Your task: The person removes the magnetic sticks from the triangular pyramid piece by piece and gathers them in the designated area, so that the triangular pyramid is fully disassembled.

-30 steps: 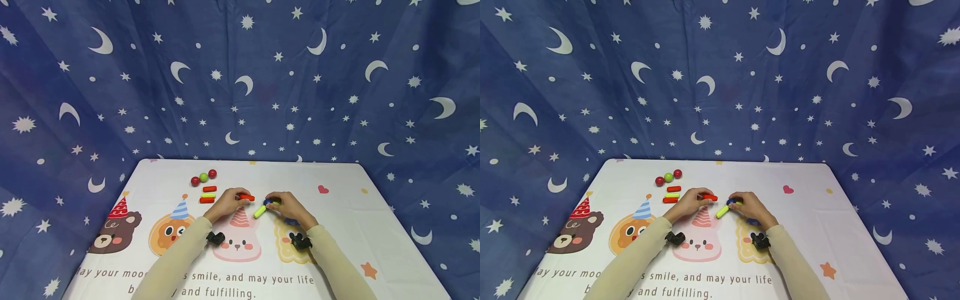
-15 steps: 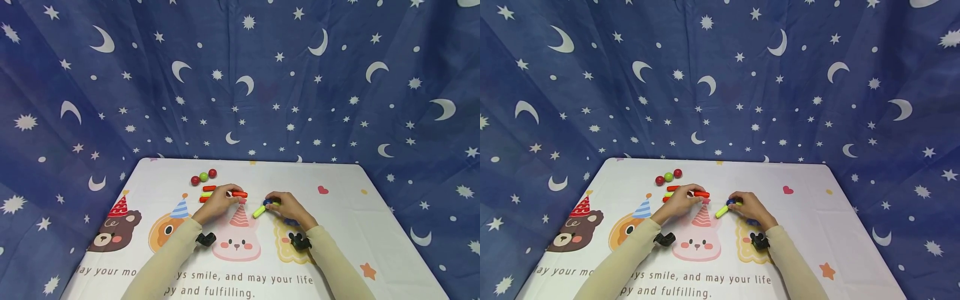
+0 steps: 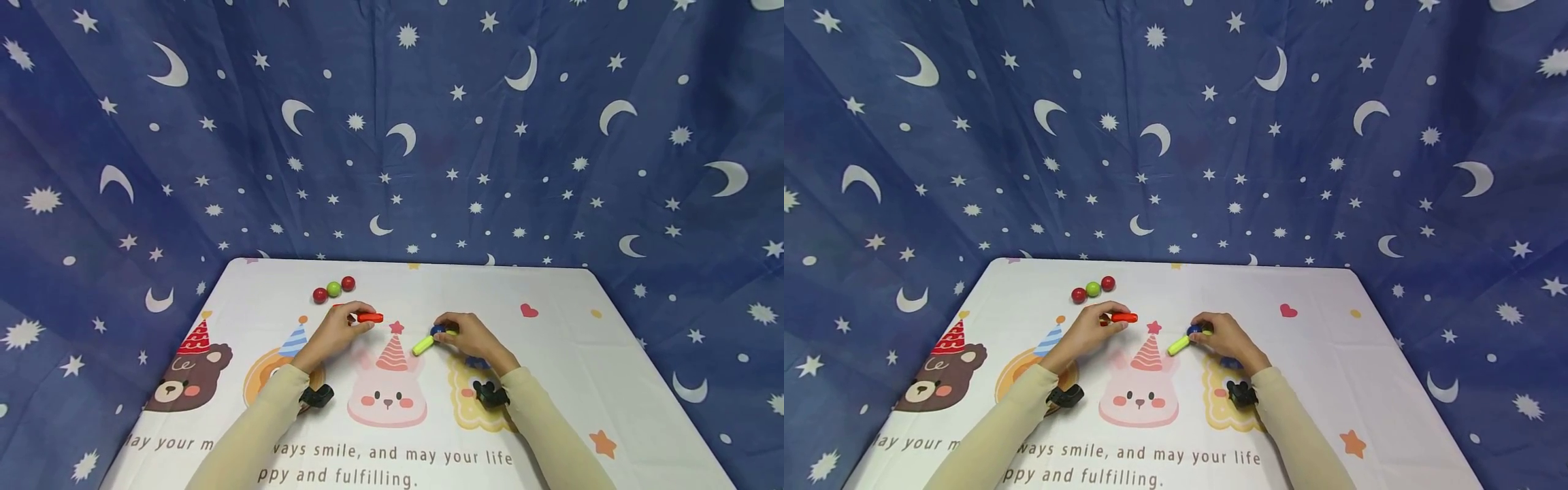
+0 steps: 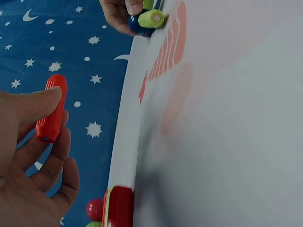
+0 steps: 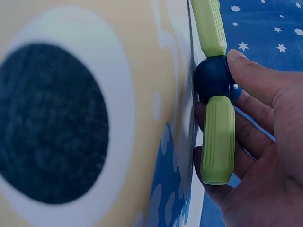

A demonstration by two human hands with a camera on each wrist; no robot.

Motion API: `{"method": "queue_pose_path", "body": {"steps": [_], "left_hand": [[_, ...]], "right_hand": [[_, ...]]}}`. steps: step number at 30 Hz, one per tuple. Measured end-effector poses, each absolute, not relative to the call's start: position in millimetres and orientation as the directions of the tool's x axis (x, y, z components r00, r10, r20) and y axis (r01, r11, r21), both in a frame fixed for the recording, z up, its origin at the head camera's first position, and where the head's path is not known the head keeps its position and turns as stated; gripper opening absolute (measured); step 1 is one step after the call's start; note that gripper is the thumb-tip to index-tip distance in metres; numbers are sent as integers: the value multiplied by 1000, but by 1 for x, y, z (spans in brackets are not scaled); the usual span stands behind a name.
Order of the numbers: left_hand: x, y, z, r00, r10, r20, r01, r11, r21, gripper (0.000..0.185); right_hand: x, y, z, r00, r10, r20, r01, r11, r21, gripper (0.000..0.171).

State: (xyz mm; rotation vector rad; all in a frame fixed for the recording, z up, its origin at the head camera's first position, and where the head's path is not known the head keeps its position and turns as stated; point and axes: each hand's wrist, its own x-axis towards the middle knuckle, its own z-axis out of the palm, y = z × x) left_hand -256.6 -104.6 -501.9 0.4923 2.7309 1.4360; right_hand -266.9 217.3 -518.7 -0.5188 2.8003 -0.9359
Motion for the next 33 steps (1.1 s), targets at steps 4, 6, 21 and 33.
{"method": "queue_pose_path", "body": {"steps": [4, 6, 21, 33], "left_hand": [[-256, -113, -500, -955, 268, 130, 261, 544, 797, 24], [-254, -117, -500, -957, 263, 123, 253, 548, 797, 24], [-246, -147, -506, -978, 192, 82, 183, 601, 778, 26], [-249, -162, -517, -967, 215, 135, 245, 655, 715, 23]], "right_hand": [[-268, 219, -519, -929, -370, -27, -281, 750, -599, 29], [-268, 219, -519, -929, -370, -29, -279, 749, -601, 29], [-266, 218, -520, -932, -362, -22, -276, 747, -606, 28], [-267, 218, -522, -935, -354, -26, -268, 752, -602, 28]]}}
